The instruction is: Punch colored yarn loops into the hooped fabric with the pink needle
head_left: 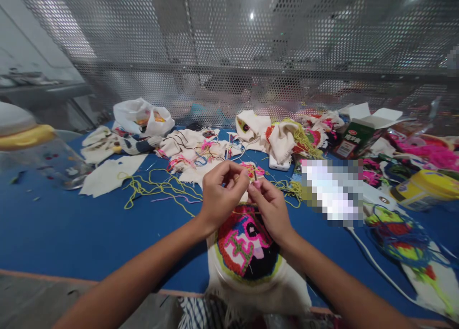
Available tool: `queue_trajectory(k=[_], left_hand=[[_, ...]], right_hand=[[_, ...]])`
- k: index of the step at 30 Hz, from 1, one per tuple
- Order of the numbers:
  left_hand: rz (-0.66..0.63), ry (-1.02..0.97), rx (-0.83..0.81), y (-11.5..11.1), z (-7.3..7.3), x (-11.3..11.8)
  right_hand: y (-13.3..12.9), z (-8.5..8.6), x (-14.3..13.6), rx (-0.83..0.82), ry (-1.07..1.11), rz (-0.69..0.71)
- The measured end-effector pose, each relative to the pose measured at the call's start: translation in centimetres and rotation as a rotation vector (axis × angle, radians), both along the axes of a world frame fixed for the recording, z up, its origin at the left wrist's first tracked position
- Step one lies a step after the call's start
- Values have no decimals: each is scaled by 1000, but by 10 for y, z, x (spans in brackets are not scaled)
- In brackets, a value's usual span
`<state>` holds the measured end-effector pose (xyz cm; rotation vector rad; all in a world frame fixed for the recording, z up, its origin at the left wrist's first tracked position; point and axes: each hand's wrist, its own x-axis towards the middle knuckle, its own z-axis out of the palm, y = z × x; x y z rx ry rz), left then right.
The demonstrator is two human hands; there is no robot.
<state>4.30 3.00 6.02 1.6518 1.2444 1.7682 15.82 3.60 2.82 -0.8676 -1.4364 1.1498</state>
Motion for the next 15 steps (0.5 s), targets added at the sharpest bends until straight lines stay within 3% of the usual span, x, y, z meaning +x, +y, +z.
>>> queue_trajectory(k=[8, 15], left_hand=[[0, 41, 32, 1, 0, 0], [78, 113, 73, 2, 2, -3]], right_hand=[[-2, 2, 2, -24, -42, 10], [-1, 1, 1, 67, -77, -6]])
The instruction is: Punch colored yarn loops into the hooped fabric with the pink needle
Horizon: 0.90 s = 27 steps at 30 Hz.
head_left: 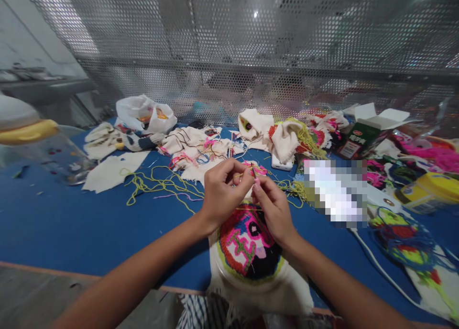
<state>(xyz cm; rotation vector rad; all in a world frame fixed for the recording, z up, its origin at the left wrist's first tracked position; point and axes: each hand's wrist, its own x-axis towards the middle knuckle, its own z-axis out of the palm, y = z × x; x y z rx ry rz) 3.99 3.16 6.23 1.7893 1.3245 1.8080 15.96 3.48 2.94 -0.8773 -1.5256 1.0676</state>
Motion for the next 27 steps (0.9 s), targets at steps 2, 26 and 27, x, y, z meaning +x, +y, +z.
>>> queue_trajectory(k=[2, 26, 27], left_hand=[[4, 5, -4, 1, 1, -1], [-1, -17, -49, 3, 2, -2], [-5, -22, -54, 3, 2, -2]], right_hand=[[1, -1, -1, -5, -2, -14], [0, -4, -1, 13, -62, -34], [0, -4, -1, 17, -66, -35]])
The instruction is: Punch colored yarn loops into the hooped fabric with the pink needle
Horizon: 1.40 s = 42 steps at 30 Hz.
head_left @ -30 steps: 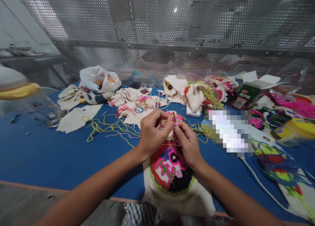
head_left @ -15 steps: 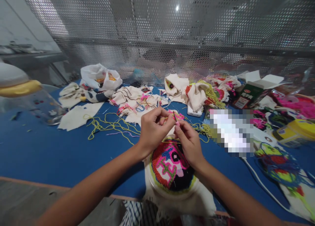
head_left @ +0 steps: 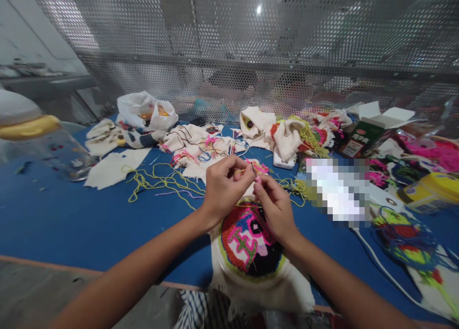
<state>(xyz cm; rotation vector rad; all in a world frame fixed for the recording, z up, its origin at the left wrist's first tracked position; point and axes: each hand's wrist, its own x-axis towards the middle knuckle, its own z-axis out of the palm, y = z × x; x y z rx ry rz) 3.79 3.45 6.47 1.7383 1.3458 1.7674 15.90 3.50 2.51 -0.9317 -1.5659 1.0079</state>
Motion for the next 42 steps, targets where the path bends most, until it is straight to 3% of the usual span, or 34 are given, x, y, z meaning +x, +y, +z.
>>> queue_trajectory(k=[7, 16, 22, 28, 36, 42], left_hand=[[-84, 6, -42, 8, 0, -5], [-304, 216, 107, 18, 4, -18], [-273, 386, 188, 23, 4, -23], [-226, 455, 239, 26, 1, -23], [-287, 432, 237, 25, -2, -20], [-349, 332, 201, 28, -6, -20]], right_hand=[[2, -2, 2, 28, -34, -31], [2, -1, 2, 59, -53, -61], [4, 0, 2, 186, -137, -113], [5, 0, 3, 168, -188, -83], [12, 1, 7, 18, -63, 8], [11, 8, 8, 8, 18, 92]])
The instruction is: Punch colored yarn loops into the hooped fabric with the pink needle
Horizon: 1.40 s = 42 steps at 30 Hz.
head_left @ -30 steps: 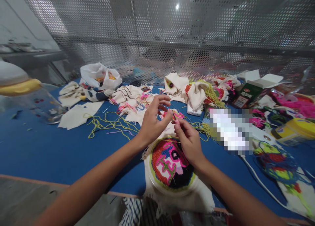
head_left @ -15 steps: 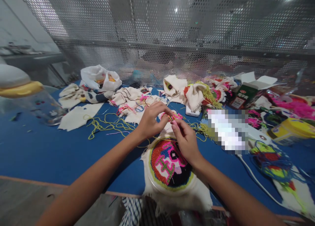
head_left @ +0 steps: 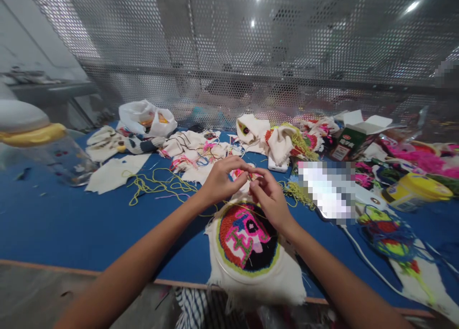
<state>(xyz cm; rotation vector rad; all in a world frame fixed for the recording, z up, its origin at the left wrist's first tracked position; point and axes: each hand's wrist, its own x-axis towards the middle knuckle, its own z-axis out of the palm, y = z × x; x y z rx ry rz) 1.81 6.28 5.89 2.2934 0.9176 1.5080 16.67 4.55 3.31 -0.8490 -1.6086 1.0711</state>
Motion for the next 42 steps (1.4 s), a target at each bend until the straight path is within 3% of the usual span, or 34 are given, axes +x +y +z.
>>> queue_trajectory(k=[7, 15, 24, 31, 37, 42], left_hand=[[5, -81, -92, -2, -2, 5], [62, -175, -183, -4, -6, 9], [-107, -445, -564, -2, -13, 12], [-128, -542, -534, 0, -16, 14], [-116, -520, -512, 2, -18, 13], [-183, -510, -557, 1, -14, 12]], right_hand=[[-1, -4, 0, 6, 33, -83], [-3, 1, -3, -35, 98, -70], [-1, -2, -3, -133, 265, 32], [0, -1, -2, -175, 290, 78], [0, -1, -2, -200, 319, 81], [-1, 0, -4, -247, 338, 93]])
